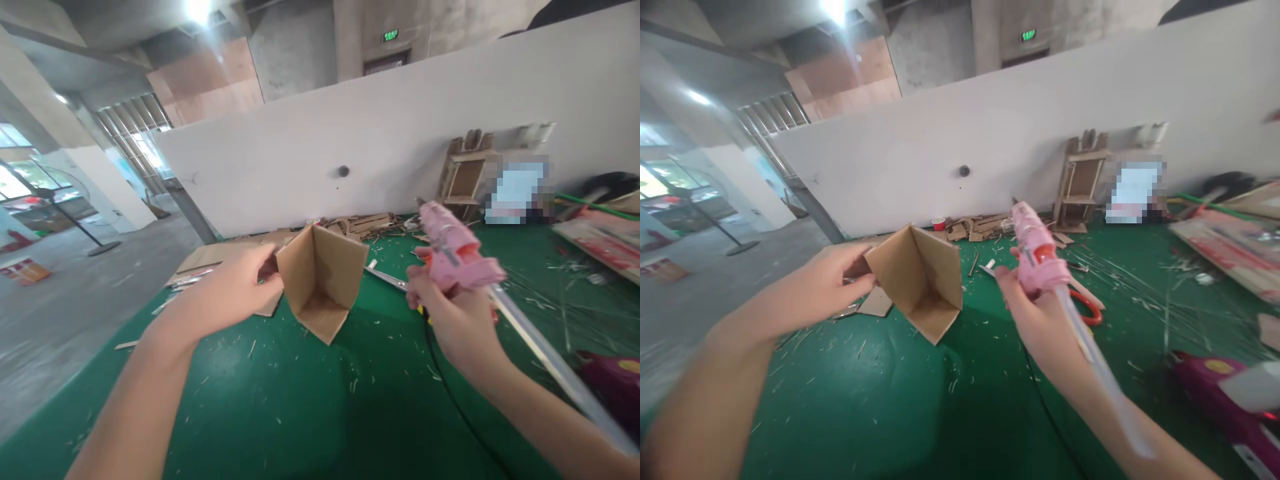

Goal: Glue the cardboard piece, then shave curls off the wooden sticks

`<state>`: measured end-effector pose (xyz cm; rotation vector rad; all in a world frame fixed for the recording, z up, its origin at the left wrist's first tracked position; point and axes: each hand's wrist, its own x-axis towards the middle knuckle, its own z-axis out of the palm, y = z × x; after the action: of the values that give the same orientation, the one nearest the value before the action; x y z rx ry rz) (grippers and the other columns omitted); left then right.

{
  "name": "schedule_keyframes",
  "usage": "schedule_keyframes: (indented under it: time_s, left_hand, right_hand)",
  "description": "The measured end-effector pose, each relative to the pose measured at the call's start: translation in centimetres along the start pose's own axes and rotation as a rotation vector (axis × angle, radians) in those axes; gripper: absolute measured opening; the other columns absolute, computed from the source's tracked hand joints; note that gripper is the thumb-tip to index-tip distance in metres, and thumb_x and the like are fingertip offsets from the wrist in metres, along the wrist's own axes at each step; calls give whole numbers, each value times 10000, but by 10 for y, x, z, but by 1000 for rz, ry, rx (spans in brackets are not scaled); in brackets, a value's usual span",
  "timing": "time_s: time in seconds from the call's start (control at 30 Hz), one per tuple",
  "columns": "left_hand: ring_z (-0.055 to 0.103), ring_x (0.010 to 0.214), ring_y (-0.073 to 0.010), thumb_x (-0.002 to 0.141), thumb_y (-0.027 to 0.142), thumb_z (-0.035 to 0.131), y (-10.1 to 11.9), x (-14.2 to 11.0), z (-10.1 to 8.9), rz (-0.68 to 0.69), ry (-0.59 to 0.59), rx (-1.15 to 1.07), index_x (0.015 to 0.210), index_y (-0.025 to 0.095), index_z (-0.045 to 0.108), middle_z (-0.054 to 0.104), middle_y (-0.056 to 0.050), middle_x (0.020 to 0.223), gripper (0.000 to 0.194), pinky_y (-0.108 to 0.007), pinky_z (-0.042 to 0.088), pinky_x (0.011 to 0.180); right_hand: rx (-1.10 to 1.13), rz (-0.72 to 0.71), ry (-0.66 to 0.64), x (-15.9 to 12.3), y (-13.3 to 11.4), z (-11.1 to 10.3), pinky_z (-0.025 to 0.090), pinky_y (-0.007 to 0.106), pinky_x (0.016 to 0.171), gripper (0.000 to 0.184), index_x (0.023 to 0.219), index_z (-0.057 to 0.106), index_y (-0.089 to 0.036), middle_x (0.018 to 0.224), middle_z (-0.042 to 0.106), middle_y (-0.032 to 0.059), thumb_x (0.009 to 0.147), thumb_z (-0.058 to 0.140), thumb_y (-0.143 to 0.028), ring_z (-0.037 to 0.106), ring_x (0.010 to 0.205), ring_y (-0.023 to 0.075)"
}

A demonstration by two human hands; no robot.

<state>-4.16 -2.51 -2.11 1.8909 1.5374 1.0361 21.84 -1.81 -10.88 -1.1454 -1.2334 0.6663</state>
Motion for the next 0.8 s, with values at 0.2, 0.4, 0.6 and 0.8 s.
schedule_keyframes:
  time_s: [0.2,0.4,0.6,0.8]
  left_hand:
    - [602,756,-224,766,267,533,12,21,13,124,-60,175,881,216,616,660,-43,837,151,-296,422,641]
    - [612,794,-205,834,322,448,1,30,23,156,-35,233,897,193,556,636,-41,832,179,-319,477,703]
    - [591,778,-182,837,323,454,-9,26,43,197,33,125,862,187,514,579,-25,801,151,-339,505,721]
    - [586,812,-151,828,307,489,-25,37,59,165,-75,-247,890,172,479,558,-18,851,149,-345,514,779]
  right_hand:
    - [-71,-22,-83,2,11,8,384,280,584,256,748,414,-219,665,477,-19,772,523,-450,450,601,124]
    - [-7,-5,-128,-6,14,9,399,290,579,339,855,407,-217,716,477,-34,701,617,-434,450,604,118]
    - [54,-86,-170,-21,12,15,431,315,612,376,889,404,-227,758,486,-17,674,650,-414,492,655,141]
    - [31,-95,-32,-15,13,18,450,311,616,442,1063,413,-217,747,492,-13,711,623,-383,508,657,147]
